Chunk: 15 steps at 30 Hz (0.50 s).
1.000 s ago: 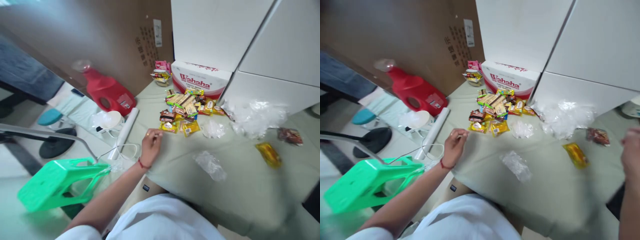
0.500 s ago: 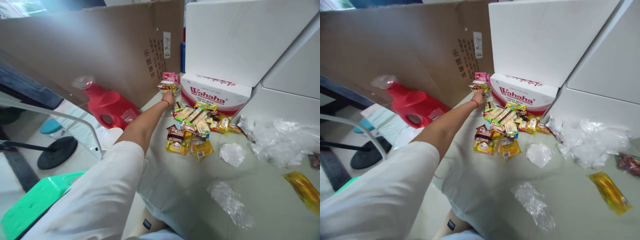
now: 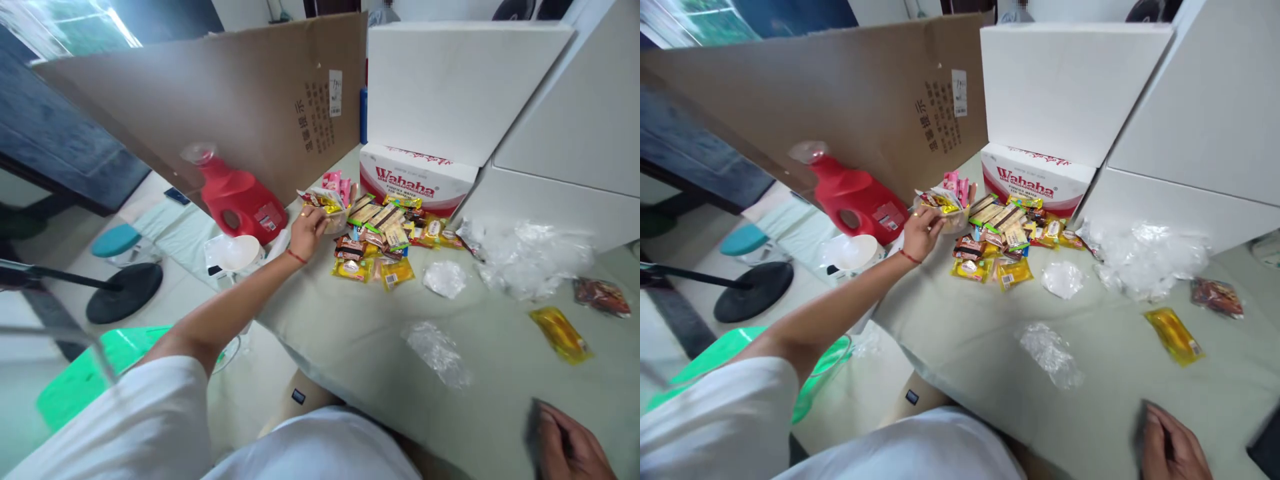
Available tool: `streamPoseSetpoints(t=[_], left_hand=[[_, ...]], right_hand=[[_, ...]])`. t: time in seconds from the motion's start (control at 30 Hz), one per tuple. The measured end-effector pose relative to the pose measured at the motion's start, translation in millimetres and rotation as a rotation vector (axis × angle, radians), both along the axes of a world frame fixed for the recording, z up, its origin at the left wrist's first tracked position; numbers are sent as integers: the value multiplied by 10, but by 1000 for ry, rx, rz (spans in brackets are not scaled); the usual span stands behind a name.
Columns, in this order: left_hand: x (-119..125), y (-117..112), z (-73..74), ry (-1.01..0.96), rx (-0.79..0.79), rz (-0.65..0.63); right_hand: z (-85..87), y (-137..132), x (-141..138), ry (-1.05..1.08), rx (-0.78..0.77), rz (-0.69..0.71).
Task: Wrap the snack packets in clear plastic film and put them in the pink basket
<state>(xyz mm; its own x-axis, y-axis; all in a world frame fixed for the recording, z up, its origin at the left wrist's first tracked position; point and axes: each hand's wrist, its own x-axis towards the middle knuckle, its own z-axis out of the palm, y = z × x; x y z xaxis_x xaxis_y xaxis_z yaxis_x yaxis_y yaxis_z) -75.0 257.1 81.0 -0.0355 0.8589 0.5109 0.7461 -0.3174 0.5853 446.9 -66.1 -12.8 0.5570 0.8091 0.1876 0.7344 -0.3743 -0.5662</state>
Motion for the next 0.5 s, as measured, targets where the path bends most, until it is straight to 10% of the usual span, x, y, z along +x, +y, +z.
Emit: streamPoseSetpoints(t=[0.2, 0.37, 0.5], left_hand=[[781, -432, 356, -441, 66, -133], [1734, -91, 280, -1499, -440, -109], [2073, 31, 197, -1661, -654, -145]], right_hand=[[73, 45, -71, -36, 11, 61], [29, 32, -38, -11, 12, 48], [47, -38, -34, 42, 33, 87]])
